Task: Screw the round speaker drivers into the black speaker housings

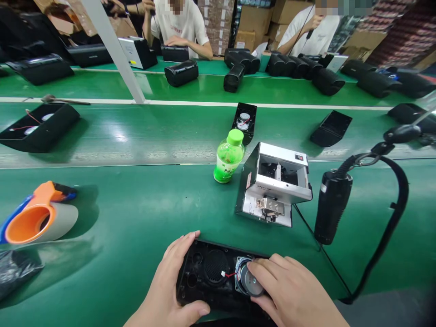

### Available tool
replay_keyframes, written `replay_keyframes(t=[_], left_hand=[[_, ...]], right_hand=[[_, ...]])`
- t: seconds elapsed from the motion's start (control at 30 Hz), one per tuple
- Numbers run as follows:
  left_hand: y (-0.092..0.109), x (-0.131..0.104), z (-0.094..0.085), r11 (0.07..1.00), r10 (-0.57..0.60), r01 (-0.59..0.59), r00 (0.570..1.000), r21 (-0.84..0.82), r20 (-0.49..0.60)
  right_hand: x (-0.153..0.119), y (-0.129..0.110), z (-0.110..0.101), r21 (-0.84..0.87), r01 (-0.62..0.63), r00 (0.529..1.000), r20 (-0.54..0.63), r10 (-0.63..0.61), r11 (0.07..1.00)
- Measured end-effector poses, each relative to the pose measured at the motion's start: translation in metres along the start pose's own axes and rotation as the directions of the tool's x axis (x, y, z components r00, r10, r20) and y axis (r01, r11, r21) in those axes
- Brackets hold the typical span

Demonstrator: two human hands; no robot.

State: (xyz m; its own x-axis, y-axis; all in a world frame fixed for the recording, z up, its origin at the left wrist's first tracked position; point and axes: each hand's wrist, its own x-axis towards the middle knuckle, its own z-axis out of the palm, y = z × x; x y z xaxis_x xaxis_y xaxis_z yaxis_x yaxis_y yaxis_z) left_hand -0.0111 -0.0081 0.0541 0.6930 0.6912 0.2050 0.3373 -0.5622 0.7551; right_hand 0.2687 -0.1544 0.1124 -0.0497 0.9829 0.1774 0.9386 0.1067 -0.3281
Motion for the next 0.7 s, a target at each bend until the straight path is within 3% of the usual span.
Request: replay_keyframes(t=[0.7], left_hand=[[0.0018,0.0025,-0.0016,1.000,0.000,0.001,1.000,-0.019,0.026]], right_hand=[[-0.0010,0.0005,-0.0001,-0.035,0.029,0.999,0.040,-0.028,0.999]])
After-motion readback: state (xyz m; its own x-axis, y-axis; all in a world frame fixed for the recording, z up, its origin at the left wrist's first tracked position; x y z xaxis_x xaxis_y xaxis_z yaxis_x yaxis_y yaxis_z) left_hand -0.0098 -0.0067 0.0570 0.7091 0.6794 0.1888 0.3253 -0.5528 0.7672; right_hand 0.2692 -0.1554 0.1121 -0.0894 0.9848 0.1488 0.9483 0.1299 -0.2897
